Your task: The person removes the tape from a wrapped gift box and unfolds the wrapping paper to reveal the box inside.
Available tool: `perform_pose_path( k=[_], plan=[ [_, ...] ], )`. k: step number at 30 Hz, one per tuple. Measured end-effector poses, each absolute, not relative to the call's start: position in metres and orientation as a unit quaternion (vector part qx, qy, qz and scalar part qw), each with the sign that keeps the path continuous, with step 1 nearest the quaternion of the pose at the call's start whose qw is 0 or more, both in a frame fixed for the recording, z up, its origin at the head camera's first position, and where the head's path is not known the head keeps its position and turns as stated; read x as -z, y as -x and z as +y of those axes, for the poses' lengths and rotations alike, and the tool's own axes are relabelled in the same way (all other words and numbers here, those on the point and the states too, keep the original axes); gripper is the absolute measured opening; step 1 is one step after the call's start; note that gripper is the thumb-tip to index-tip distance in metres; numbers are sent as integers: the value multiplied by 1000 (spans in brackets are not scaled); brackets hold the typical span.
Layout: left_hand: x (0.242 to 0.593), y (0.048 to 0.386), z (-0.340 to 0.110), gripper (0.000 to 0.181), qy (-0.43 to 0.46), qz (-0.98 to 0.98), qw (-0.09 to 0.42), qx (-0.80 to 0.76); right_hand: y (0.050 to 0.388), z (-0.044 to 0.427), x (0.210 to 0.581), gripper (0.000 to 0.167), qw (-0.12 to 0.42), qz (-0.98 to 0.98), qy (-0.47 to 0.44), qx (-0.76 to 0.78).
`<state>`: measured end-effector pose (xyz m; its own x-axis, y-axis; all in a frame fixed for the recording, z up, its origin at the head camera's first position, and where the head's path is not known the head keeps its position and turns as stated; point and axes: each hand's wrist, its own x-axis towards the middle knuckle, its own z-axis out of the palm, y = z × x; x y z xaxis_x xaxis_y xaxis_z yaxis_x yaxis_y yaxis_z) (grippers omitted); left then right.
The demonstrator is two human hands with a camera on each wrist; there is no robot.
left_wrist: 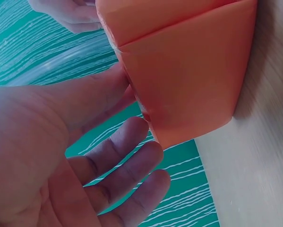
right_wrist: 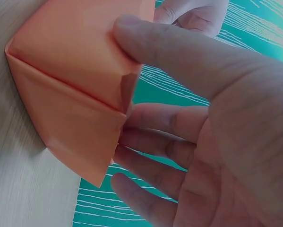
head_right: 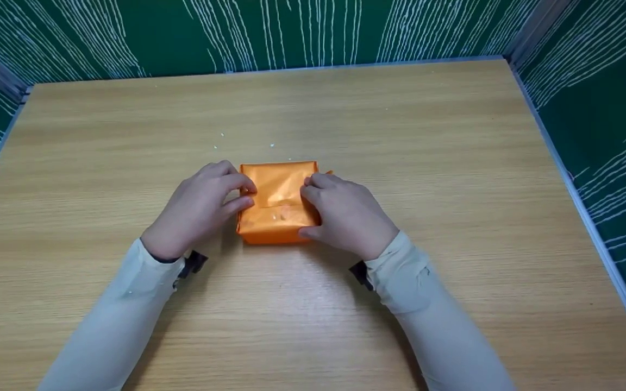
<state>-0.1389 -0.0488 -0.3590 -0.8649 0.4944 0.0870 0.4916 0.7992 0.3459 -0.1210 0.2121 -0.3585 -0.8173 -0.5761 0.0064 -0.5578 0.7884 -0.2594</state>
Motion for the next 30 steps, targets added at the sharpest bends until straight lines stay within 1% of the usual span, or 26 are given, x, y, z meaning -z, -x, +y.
perform_pose_path(
  k=[3,6,10,13,17,21,25,30],
  plan=[
    [359,139,-49,11,-254,951,5,-176,121,211,358,72,44,946,294,125],
    [359,140,-48,19,-236,955,14,-177,121,210,357,73,52,948,289,122],
    [360,144,-41,36,-207,960,35,-183,121,210,356,74,59,950,283,118],
    [363,147,-37,41,-201,961,47,-183,120,210,355,75,59,951,282,116],
    [365,149,-34,40,-199,961,58,-180,120,211,355,75,56,951,281,117],
    [365,149,-33,38,-197,962,59,-182,119,211,355,74,42,949,290,120],
    [366,149,-34,33,-192,962,54,-185,119,211,356,72,26,945,302,123],
    [365,148,-35,32,-185,964,43,-184,120,211,357,72,26,945,302,123]
  ],
)
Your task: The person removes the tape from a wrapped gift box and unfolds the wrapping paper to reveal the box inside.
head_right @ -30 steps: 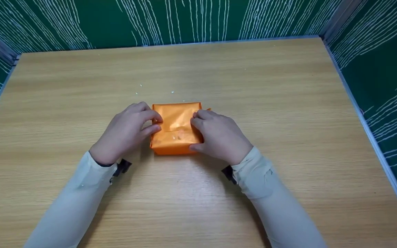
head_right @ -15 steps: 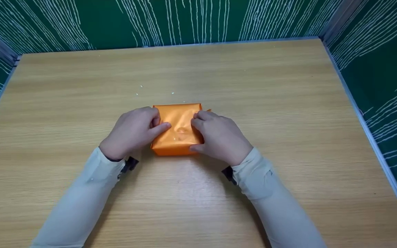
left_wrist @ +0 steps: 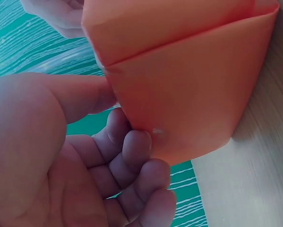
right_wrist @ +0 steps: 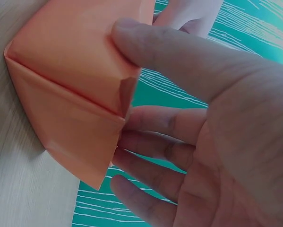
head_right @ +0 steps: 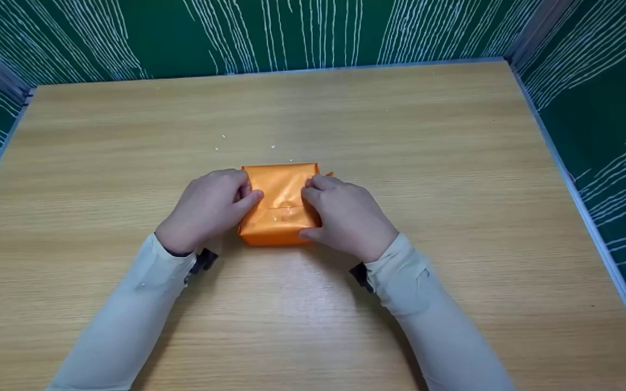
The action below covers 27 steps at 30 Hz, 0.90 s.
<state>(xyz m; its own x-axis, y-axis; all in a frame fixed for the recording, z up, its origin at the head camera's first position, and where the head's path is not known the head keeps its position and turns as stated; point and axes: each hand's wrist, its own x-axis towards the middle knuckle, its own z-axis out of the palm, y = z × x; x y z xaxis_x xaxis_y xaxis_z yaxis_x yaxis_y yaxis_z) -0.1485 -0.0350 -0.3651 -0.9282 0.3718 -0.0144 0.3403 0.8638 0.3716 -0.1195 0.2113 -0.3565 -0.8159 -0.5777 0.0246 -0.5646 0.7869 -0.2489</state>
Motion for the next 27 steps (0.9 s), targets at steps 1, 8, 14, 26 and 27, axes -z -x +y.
perform_pose_path(
  k=[1,8,14,26,27],
  plan=[
    [365,148,-35,33,-184,965,41,-184,120,211,356,72,29,945,301,123],
    [362,148,-35,31,-185,965,41,-181,120,211,355,73,45,949,290,118],
    [362,148,-37,24,-178,966,33,-183,120,210,356,72,40,947,294,119],
    [361,146,-37,10,-194,962,-5,-191,119,211,356,72,42,948,290,121],
    [361,146,-37,10,-194,962,-4,-191,119,211,356,73,45,949,288,119]
  ],
)
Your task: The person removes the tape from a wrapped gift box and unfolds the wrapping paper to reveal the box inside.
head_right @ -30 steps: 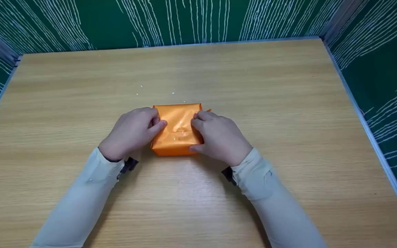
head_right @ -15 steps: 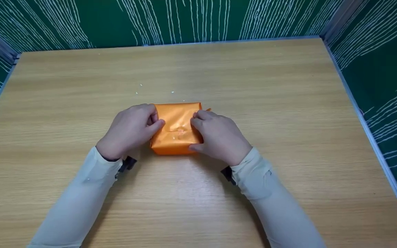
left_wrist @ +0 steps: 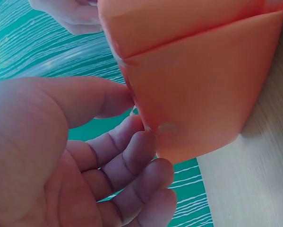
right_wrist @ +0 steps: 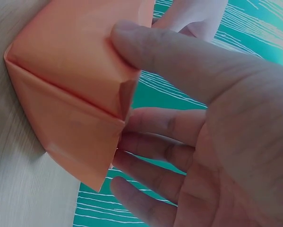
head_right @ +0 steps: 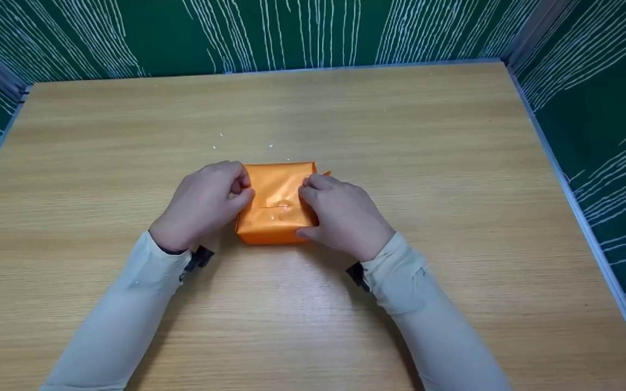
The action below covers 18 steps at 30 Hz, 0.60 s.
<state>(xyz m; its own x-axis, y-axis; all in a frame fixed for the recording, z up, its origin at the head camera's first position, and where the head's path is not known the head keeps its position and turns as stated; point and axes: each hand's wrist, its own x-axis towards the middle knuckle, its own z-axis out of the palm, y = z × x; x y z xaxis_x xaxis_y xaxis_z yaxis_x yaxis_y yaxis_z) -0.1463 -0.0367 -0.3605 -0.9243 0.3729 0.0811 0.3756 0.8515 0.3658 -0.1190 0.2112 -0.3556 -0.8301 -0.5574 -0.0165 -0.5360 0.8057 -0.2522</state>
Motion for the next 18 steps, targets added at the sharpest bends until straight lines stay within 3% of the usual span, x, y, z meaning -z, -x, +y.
perform_pose_path(
  k=[18],
  plan=[
    [358,147,-35,9,211,-958,12,192,119,210,355,73,50,951,284,111]
  ],
)
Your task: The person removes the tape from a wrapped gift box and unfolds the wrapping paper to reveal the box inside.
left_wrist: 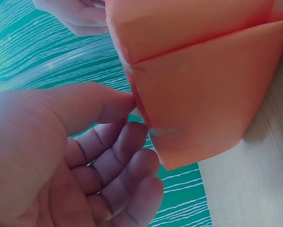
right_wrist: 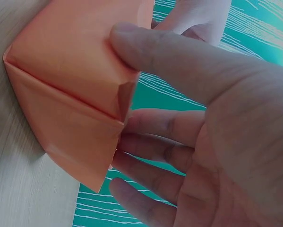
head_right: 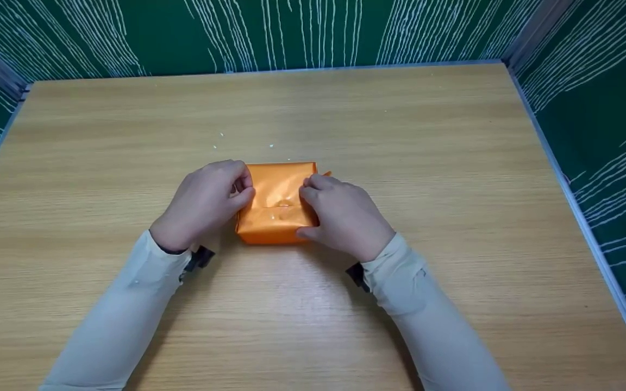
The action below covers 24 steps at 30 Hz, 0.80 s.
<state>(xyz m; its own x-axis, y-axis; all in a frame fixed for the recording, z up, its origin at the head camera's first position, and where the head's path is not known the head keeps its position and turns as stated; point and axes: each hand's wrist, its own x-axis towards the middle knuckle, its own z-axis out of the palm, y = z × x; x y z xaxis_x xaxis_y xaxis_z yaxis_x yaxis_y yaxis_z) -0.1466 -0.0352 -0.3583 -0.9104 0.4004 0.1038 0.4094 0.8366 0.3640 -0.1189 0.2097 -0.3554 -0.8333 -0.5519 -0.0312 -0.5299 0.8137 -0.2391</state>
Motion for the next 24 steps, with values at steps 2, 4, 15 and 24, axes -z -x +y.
perform_pose_path(
  k=[2,4,15,24],
  plan=[
    [358,147,-35,9,213,-957,13,197,119,210,355,73,45,951,287,111],
    [359,148,-34,8,215,-955,14,204,118,210,356,72,39,949,291,112],
    [360,148,-34,20,231,-954,-14,190,119,210,358,74,31,946,301,114],
    [360,148,-34,19,228,-956,-6,184,119,210,357,74,38,948,293,116]
  ],
)
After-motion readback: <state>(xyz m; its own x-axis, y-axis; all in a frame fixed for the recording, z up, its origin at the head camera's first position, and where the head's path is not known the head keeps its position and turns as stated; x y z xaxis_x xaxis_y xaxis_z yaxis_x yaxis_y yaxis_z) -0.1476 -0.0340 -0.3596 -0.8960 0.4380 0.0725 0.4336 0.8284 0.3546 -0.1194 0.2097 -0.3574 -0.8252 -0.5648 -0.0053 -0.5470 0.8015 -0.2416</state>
